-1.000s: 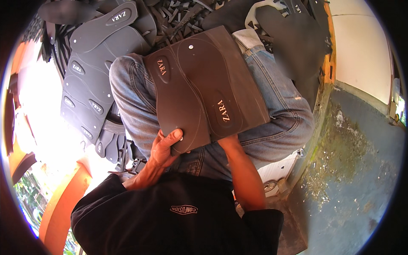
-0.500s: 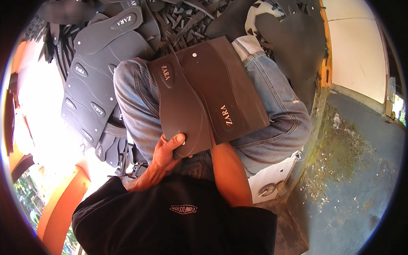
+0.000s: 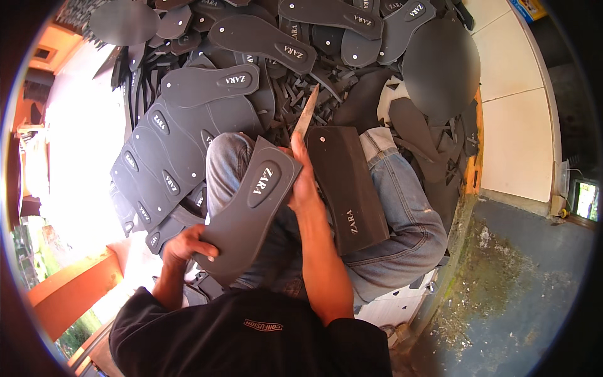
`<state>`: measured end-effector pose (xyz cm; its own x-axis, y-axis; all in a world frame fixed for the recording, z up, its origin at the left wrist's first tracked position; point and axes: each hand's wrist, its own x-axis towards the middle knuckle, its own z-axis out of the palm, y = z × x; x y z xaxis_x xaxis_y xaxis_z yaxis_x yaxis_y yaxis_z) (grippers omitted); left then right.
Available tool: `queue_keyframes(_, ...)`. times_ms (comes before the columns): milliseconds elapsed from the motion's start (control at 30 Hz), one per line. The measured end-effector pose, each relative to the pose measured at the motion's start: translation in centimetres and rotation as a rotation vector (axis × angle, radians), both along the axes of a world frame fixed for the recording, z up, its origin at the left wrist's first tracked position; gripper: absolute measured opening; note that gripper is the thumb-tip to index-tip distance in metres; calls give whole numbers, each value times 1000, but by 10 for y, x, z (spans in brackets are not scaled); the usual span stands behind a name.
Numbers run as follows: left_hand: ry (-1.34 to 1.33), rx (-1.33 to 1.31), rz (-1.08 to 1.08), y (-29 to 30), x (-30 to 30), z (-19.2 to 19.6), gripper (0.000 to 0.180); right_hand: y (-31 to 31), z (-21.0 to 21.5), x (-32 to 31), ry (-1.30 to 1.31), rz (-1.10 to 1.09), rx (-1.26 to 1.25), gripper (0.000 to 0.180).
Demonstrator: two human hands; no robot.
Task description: The person trims the edges of shoe insoles using a knife by hand, working through a pile of insole components.
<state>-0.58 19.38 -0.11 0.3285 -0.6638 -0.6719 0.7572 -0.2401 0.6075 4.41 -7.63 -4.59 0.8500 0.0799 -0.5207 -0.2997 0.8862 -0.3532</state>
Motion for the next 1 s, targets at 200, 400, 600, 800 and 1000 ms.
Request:
queue_keyframes(200, -114, -97, 607, 22, 44, -19, 56, -62, 51, -59, -7, 152, -736, 23)
queue_keyframes(400, -249, -249, 1110, -76, 56, 4, 33, -63, 30, -155, 95, 188, -800, 20)
queue_keyframes(600, -284, -83, 591, -91, 75, -1, 15, -59, 28, -197, 118, 186, -1222, 28)
queue_keyframes(800, -55, -7, 358, -133, 48, -1, 22, -48, 39, -179, 7, 349, -1686, 36)
queue_keyframes(1000, -6, 27, 307, -139, 44, 1, 28, -42, 26, -194, 122, 295, -1491, 33)
